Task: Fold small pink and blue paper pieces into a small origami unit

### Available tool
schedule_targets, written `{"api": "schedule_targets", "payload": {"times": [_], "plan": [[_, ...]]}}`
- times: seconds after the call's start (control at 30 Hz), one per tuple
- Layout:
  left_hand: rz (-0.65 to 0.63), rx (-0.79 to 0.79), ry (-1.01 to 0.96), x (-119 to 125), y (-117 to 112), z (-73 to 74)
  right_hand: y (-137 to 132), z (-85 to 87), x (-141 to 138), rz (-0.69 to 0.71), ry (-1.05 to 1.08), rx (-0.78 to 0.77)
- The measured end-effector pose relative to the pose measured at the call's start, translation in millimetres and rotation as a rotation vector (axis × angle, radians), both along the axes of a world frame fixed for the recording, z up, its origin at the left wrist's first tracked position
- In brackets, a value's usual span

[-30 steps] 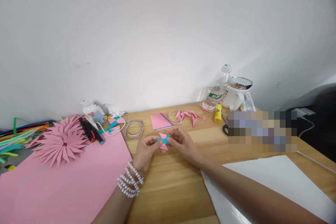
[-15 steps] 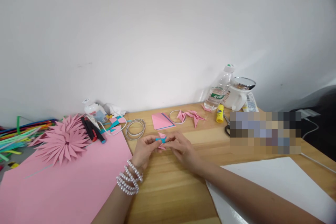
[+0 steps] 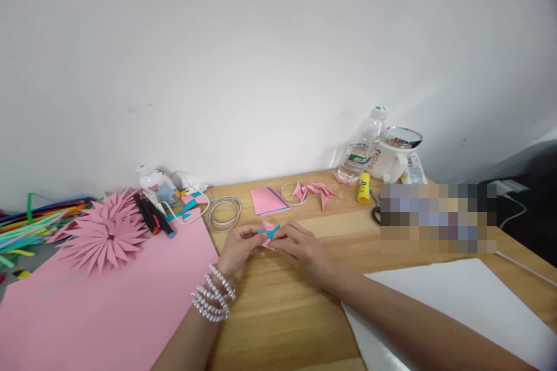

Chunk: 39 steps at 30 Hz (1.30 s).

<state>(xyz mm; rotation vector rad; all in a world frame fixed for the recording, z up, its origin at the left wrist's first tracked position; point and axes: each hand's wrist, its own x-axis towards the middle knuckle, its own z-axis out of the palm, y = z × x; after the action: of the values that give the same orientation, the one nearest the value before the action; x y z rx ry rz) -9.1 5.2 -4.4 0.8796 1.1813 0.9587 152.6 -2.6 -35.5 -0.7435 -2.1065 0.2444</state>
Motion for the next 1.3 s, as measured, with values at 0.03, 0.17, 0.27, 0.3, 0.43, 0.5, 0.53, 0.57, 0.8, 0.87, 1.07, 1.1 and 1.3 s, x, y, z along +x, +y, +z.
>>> {"api": "schedule_targets", "payload": {"times": [0.03,0.17,0.27,0.3,0.43,0.5,0.53,0.57,0.8,0.87,1.07,1.1,1.3], "plan": [[0.004,0.004,0.005,-0.1,0.1,-0.1,-0.3,0.9,-0.3,-0.003,0.006,-0.006],[0.003,0.022,0.016,1.1,-0.4,0.2,-1.9,3.0,-1.4,-0.023,-0.003,-0.068],[-0.008,0.064,0.012,4.1,-1.8,1.4,-2.9,2.7,-2.2,-0.047,0.019,-0.161],[-0.014,0.081,0.016,5.1,-2.4,1.6,-3.0,2.3,-2.5,-0.054,0.038,-0.200],[-0.047,0.134,0.024,7.6,-3.7,0.6,-2.6,0.5,-4.3,-0.087,0.159,-0.348],[-0.063,0.158,0.012,7.5,-3.7,-0.8,-2.2,0.3,-5.2,-0.111,0.221,-0.386],[-0.072,0.169,0.009,7.3,-3.6,-1.4,-2.0,0.4,-5.5,-0.115,0.243,-0.394],[-0.081,0.178,0.006,7.1,-3.5,-1.9,-1.9,0.6,-5.7,-0.115,0.261,-0.397],[-0.120,0.180,0.027,5.5,-2.8,-2.8,2.0,-3.1,-6.1,-0.061,0.421,-0.556],[-0.132,0.183,0.046,5.1,-2.6,-4.4,4.5,-5.5,-6.3,-0.035,0.510,-0.694],[-0.140,0.184,0.072,6.5,-3.7,-5.5,12.2,-7.3,-5.6,0.130,0.677,-0.847],[-0.125,0.183,0.084,7.0,-4.1,-4.2,13.0,-6.9,-5.4,0.159,0.669,-0.861],[-0.105,0.186,0.147,7.5,-4.9,4.4,12.8,-3.4,-4.7,0.204,0.622,-0.913]]}}
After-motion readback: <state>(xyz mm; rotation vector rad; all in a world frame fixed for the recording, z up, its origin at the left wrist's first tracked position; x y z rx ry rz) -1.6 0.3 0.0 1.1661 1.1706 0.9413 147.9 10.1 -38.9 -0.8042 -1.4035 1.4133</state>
